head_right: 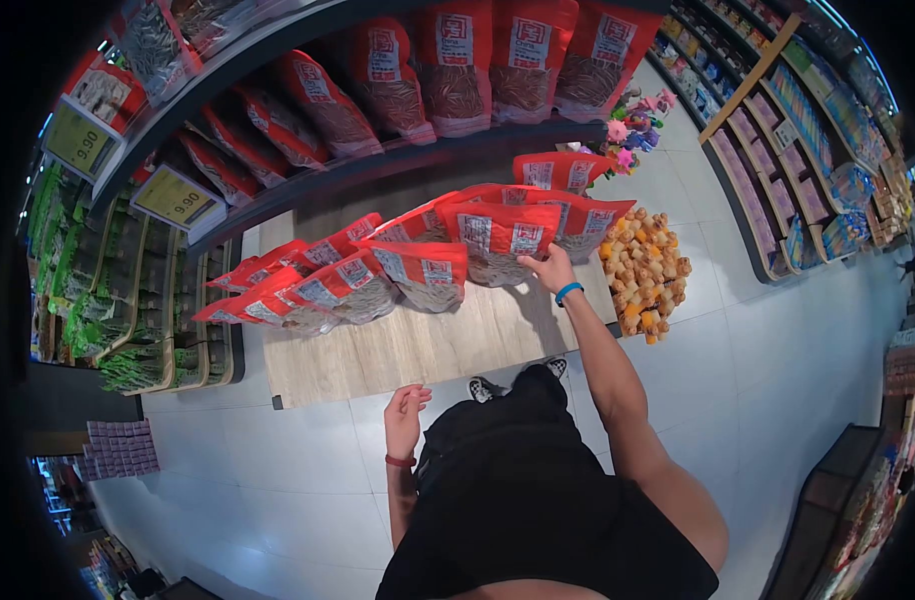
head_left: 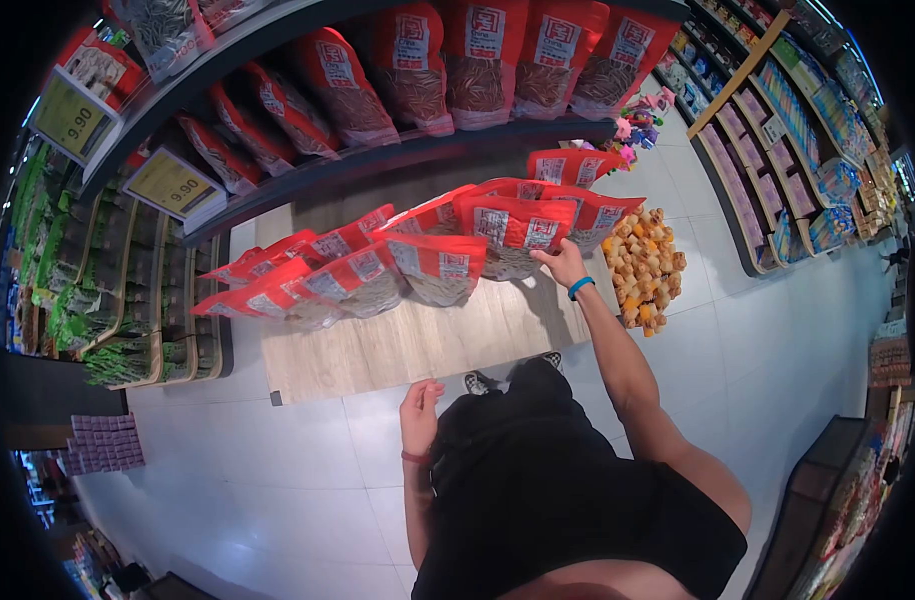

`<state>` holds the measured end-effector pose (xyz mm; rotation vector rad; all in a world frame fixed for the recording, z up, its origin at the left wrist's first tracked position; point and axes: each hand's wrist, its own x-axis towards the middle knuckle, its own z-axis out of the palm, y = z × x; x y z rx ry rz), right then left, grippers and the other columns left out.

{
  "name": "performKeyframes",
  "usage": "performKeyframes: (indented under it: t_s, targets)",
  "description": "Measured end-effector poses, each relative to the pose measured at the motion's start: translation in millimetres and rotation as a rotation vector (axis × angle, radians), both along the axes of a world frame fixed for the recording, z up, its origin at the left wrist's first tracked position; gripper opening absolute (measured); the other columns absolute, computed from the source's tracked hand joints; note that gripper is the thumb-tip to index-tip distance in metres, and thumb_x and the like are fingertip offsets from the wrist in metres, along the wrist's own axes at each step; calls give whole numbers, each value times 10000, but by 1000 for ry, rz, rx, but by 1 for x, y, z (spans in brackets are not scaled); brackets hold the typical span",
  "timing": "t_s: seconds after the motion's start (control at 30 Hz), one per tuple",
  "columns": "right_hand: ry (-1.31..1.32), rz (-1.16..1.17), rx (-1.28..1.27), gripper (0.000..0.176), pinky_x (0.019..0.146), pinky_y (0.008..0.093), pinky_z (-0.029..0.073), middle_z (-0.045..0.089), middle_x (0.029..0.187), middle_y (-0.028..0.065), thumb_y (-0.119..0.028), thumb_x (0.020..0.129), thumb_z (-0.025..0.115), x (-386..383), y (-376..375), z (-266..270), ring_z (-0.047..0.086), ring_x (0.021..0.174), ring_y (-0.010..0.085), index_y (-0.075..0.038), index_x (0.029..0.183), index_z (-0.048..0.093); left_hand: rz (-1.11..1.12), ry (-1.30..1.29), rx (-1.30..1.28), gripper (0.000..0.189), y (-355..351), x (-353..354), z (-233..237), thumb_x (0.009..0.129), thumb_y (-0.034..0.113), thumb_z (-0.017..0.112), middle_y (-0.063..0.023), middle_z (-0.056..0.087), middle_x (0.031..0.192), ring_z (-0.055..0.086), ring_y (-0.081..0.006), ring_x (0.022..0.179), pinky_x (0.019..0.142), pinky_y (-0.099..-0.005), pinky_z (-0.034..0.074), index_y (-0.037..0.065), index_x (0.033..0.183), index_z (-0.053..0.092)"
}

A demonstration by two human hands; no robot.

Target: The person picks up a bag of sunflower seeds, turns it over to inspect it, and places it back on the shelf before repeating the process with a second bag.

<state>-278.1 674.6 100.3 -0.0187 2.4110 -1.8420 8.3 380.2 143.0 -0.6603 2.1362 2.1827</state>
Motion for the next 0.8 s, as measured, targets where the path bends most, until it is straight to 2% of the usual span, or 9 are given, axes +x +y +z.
performKeyframes:
  t_s: [0.03,0.1,0.23,0.33,0.4,0.6,0.7,0.73,0.8]
  targets:
    - [1,-5,-3,291,641,295,493,673,854,37,-154,798,769,3,0,8,596,715,116,-34,1033,647,4,6,5,249,-1,-1,0,1002,184,496,-122,679,977,655,-182,923,800,-301,515,-24,1094,598]
    - [-108,30,143,337,747,303,498,690,917,66,-156,776,783,10,-5,42,616,807,137,6,1033,638,-9,8,1,249,-2,0,-2,1002,185,497,-122,680,979,655,-182,922,800,-301,515,-23,1094,599]
    - [66,14,168,366,696,332,508,683,876,74,-185,753,799,2,3,-25,620,756,158,-14,1034,639,-23,3,-11,252,-5,-2,-2,1002,190,499,-121,682,982,657,-183,921,798,-301,515,-21,1092,603]
    - [91,-28,104,436,741,340,512,689,906,107,-212,719,818,10,0,-50,640,794,210,-2,1053,633,-14,23,-7,256,-9,3,-5,1002,195,499,-121,684,979,659,-184,917,796,-301,515,-22,1090,605]
    - [91,-73,215,451,761,347,515,693,936,136,-253,713,819,8,6,-88,660,841,265,4,1026,621,-2,-2,-10,246,-10,6,-4,1000,183,504,-123,683,979,654,-184,921,807,-297,508,-28,1085,597]
    - [4,-364,474,421,744,379,520,685,893,178,-308,726,795,44,-15,-68,671,841,302,8,915,592,7,-34,9,247,-11,13,-12,1000,187,505,-127,686,983,660,-188,925,803,-297,514,-27,1078,600]
    - [-174,-230,414,400,713,373,525,683,830,168,-309,740,781,52,-21,-74,674,761,288,7,906,599,18,-30,14,258,-10,15,-13,1000,204,506,-128,687,976,666,-189,919,788,-296,525,-19,1074,611]
    - [-186,-170,271,325,647,346,531,676,758,128,-265,773,757,51,-27,-80,668,694,229,0,887,608,20,-30,16,257,-11,15,-13,1000,204,506,-128,687,976,667,-189,919,787,-296,527,-19,1074,611]
    - [-274,-122,138,257,616,316,528,667,779,97,-219,799,735,48,-32,-89,661,704,182,-10,877,608,14,-28,13,256,-11,15,-13,1000,203,505,-128,687,976,667,-190,919,788,-297,527,-19,1073,611]
